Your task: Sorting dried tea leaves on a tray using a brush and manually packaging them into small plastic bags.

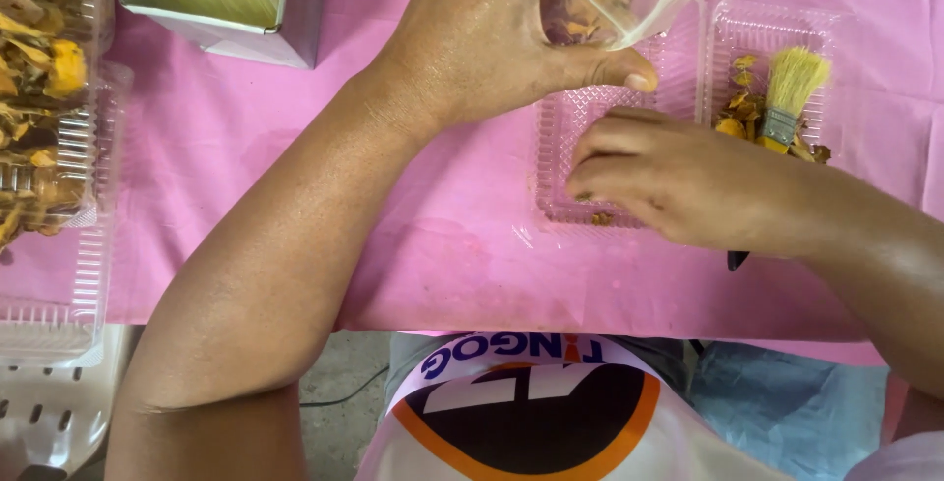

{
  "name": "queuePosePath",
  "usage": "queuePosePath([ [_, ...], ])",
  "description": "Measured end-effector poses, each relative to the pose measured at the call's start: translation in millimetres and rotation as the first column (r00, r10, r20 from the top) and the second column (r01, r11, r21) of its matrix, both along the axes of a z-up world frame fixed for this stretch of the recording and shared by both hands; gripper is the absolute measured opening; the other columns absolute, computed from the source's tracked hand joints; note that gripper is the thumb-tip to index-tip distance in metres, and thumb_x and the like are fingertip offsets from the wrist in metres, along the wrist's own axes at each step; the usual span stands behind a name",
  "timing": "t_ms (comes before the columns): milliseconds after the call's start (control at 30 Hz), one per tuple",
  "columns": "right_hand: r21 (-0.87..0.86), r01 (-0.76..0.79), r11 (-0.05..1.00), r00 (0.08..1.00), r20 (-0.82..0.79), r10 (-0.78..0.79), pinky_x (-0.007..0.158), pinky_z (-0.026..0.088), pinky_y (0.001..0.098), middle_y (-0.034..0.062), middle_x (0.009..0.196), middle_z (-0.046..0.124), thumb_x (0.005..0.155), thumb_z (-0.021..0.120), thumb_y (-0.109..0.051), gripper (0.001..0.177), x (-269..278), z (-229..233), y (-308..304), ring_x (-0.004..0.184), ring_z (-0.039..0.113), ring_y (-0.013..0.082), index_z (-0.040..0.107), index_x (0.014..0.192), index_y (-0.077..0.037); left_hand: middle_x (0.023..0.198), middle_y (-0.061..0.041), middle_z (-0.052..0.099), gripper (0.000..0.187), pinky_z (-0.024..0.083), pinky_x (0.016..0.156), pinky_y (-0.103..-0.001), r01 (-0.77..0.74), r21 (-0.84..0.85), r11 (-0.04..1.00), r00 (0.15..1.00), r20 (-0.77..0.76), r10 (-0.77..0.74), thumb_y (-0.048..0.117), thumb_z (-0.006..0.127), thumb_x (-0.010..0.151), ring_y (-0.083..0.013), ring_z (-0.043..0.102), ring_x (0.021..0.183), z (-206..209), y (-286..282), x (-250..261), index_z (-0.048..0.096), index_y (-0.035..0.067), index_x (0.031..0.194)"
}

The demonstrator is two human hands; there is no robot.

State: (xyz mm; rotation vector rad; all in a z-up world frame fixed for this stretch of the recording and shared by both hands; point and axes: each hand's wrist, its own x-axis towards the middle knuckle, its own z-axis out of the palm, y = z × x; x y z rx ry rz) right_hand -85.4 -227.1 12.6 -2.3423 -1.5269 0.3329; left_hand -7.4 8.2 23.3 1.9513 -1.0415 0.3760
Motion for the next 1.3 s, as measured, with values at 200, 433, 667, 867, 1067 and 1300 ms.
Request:
queuePosePath([
  [200,-0.221,0.047,0.974,0.998,-0.038,-0.057,0.089,0.055,0.0389,0.0074,0.125,0.058,0.076,0.063,0.009,0.069,-9.6,-6.3,-11.0,0.108,0.062,0.0252,0.059,0.142,-0.011,0.077,0.003,0.063,0.063,0.043,0.056,-0.032,-0.031,-0.009,0.999,1.0,0.006,0.031,0.064,0.091,0.083,-0.0121,0.055,0.062,1.9,-0.2,0.9,0.056,0.013,0.092],
  [433,-0.247,0.03,0.969,0.999,-0.007,-0.033,0.094,0.05,0.0456,0.0054,0.108,0.063,0.079,0.066,0.005,0.044,-13.1,-16.1,-10.7,0.104,0.056,0.029,0.067,0.121,-0.009,0.078,0.005,0.065,0.066,0.045,0.055,-0.03,-0.025,-0.013,1.0,1.0,0.012,0.025,0.066,0.088,0.083,-0.0096,0.058,0.061,2.4,-0.8,0.7,0.053,0.011,0.095],
  [667,-0.243,0.021,0.97,1.0,0.013,-0.019,0.091,0.051,0.0454,0.0052,0.101,0.058,0.088,0.065,-0.006,0.016,-12.6,-12.5,-9.9,0.099,0.056,0.0292,0.064,0.103,-0.011,0.071,0.009,0.058,0.062,0.042,0.054,-0.029,0.004,0.01,1.0,1.0,-0.026,-0.004,0.062,0.093,0.087,-0.0065,0.051,0.057,2.2,-0.8,0.3,0.05,0.016,0.089],
  [867,-0.044,0.253,0.967,0.96,-0.11,-0.256,0.087,0.056,0.0322,-0.0006,0.11,0.071,0.095,0.061,-0.014,0.019,-8.2,40.1,-16.7,0.102,0.069,0.0159,0.076,0.106,-0.014,0.08,0.004,0.068,0.062,0.046,0.055,-0.028,0.012,-0.043,0.999,1.0,-0.009,-0.012,0.066,0.084,0.082,-0.0088,0.06,0.061,13.0,0.9,-5.8,0.059,0.011,0.098],
  [1067,0.291,0.142,0.946,0.945,0.245,-0.217,0.089,0.064,0.0411,0.0244,0.103,0.072,0.095,0.063,0.011,0.011,3.5,139.7,1.7,0.095,0.075,0.0329,0.071,0.103,0.01,0.128,-0.009,0.066,0.112,0.051,0.106,-0.042,-0.014,-0.13,0.991,0.994,0.109,0.029,0.086,0.069,0.079,-0.0209,0.064,0.114,-4.2,-5.0,0.0,0.028,0.014,0.155],
  [1300,0.422,0.207,0.883,0.864,0.345,-0.367,0.111,0.06,0.0493,0.0287,0.126,0.073,0.104,0.063,0.025,0.024,-0.4,151.7,27.2,0.123,0.073,0.042,0.073,0.122,0.013,0.145,-0.014,0.055,0.113,0.061,0.103,-0.041,0.061,-0.23,0.971,0.997,-0.036,-0.071,0.06,0.093,0.072,-0.0267,0.068,0.118,19.3,-2.0,-9.1,0.033,0.006,0.151],
])
